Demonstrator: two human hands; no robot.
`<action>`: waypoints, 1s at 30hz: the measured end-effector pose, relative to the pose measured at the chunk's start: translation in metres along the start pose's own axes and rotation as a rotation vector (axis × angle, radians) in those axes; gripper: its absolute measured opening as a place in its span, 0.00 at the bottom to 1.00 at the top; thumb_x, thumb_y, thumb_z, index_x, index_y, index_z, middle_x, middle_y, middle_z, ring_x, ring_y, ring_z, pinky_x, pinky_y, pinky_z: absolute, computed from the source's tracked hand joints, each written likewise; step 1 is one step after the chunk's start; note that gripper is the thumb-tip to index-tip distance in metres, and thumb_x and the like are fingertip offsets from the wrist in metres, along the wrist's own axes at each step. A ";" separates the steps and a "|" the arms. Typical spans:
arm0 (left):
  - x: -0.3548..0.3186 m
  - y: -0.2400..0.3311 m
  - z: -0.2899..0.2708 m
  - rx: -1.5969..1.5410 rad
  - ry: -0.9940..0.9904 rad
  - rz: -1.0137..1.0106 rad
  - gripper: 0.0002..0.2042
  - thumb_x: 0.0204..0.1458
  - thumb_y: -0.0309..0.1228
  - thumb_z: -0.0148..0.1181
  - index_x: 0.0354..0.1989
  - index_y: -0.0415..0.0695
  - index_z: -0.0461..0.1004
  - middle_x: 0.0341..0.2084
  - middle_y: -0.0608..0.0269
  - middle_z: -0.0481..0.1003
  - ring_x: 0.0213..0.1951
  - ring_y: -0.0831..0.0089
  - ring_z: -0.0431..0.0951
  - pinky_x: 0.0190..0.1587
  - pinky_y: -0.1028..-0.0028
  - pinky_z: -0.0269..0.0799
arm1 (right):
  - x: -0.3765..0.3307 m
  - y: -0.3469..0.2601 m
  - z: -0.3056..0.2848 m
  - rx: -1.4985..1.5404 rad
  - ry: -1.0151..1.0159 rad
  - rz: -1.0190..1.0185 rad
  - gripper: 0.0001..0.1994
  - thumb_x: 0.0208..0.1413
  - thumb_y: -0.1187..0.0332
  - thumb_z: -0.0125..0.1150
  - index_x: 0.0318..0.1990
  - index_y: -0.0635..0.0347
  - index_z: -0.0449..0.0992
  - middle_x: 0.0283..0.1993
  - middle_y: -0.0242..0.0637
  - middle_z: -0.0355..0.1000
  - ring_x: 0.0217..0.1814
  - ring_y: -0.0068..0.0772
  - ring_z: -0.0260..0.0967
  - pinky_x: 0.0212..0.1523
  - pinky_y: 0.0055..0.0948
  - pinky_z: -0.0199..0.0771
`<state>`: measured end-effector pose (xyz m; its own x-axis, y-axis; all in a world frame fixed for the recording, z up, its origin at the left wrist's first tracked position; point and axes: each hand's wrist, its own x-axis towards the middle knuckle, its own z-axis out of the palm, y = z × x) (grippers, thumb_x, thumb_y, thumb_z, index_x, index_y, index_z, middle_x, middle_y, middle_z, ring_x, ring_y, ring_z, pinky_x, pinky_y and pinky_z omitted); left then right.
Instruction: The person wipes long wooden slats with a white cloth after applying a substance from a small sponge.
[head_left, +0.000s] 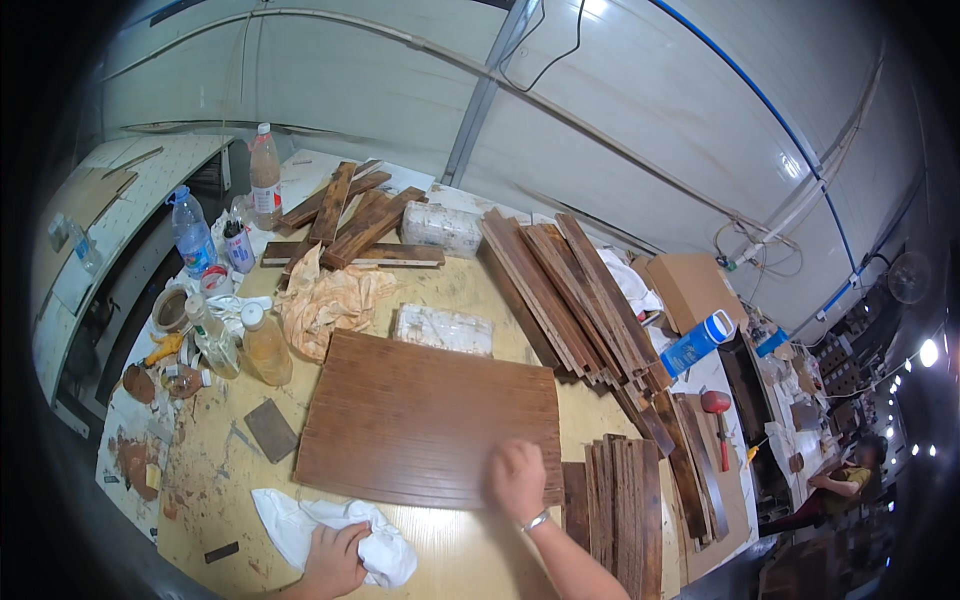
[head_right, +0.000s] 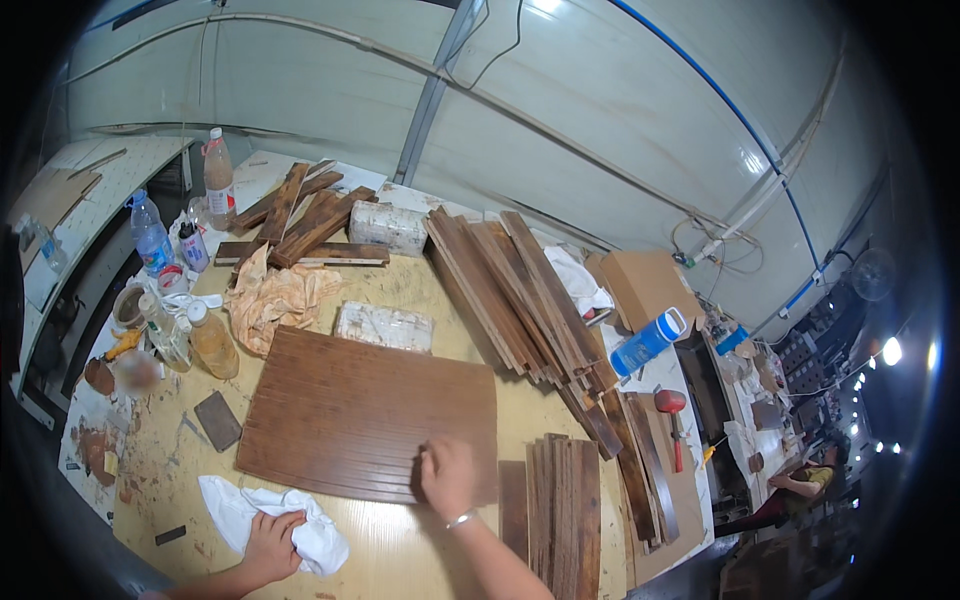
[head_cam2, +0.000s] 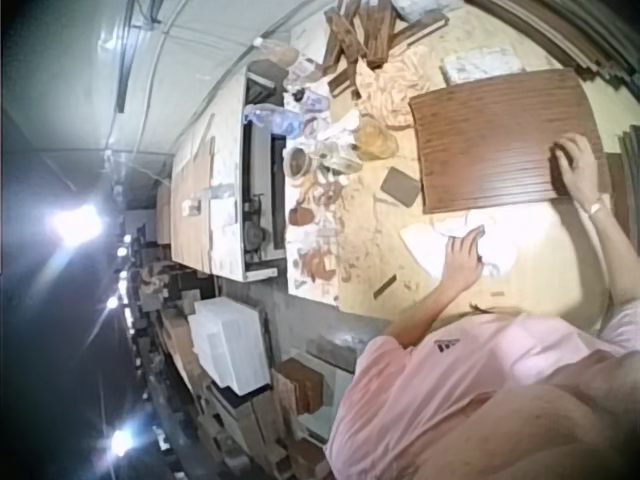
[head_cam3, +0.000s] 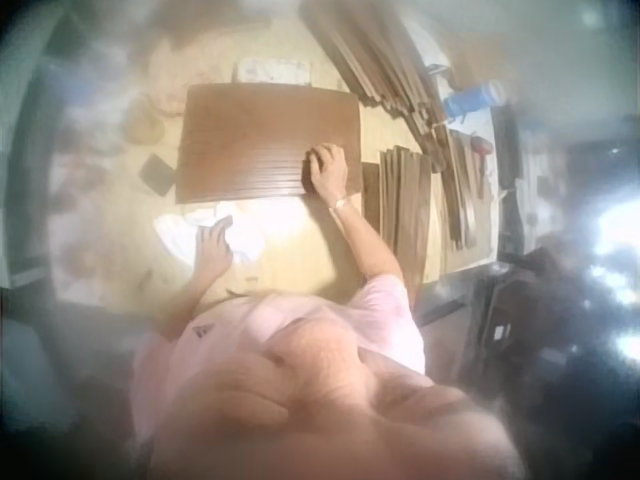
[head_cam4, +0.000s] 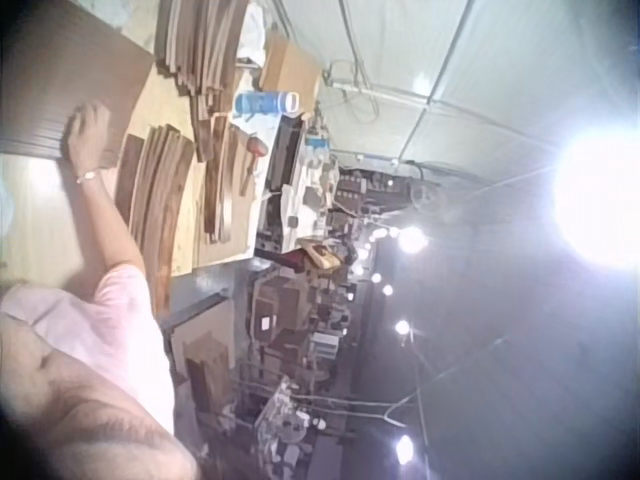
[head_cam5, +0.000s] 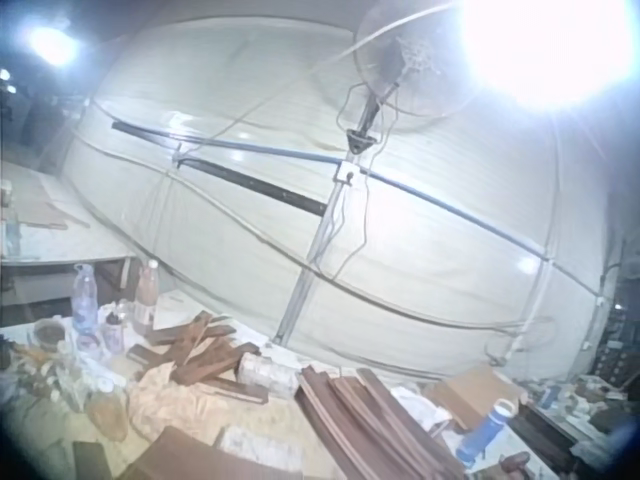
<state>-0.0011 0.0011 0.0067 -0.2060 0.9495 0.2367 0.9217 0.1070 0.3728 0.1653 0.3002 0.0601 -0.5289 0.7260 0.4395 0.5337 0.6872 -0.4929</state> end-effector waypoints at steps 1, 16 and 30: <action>-0.002 -0.001 0.004 -0.004 -0.002 -0.004 0.22 0.41 0.34 0.58 0.47 0.42 0.72 0.50 0.64 0.69 0.49 0.62 0.66 0.54 0.57 0.57 | -0.019 -0.005 0.001 0.008 -0.032 -0.012 0.08 0.49 0.71 0.62 0.38 0.61 0.77 0.44 0.43 0.73 0.47 0.48 0.68 0.47 0.41 0.70; 0.002 0.031 0.026 -0.247 -0.057 0.195 0.16 0.37 0.27 0.64 0.39 0.51 0.76 0.51 0.66 0.72 0.54 0.59 0.69 0.53 0.52 0.62 | -0.109 -0.052 0.025 -0.280 -0.042 -0.240 0.20 0.38 0.68 0.66 0.43 0.61 0.72 0.40 0.42 0.68 0.44 0.46 0.65 0.48 0.42 0.66; 0.046 0.009 -0.041 -0.491 -0.040 0.214 0.23 0.46 0.24 0.61 0.54 0.47 0.72 0.59 0.53 0.65 0.62 0.58 0.64 0.57 0.61 0.63 | -0.164 -0.128 -0.006 0.457 -0.591 0.477 0.19 0.59 0.57 0.53 0.33 0.69 0.76 0.28 0.52 0.73 0.30 0.46 0.71 0.33 0.41 0.68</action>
<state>-0.0158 0.0333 0.0579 -0.0086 0.9465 0.3227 0.6777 -0.2318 0.6979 0.1881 0.0935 0.0554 -0.6392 0.7135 -0.2870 0.5358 0.1455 -0.8317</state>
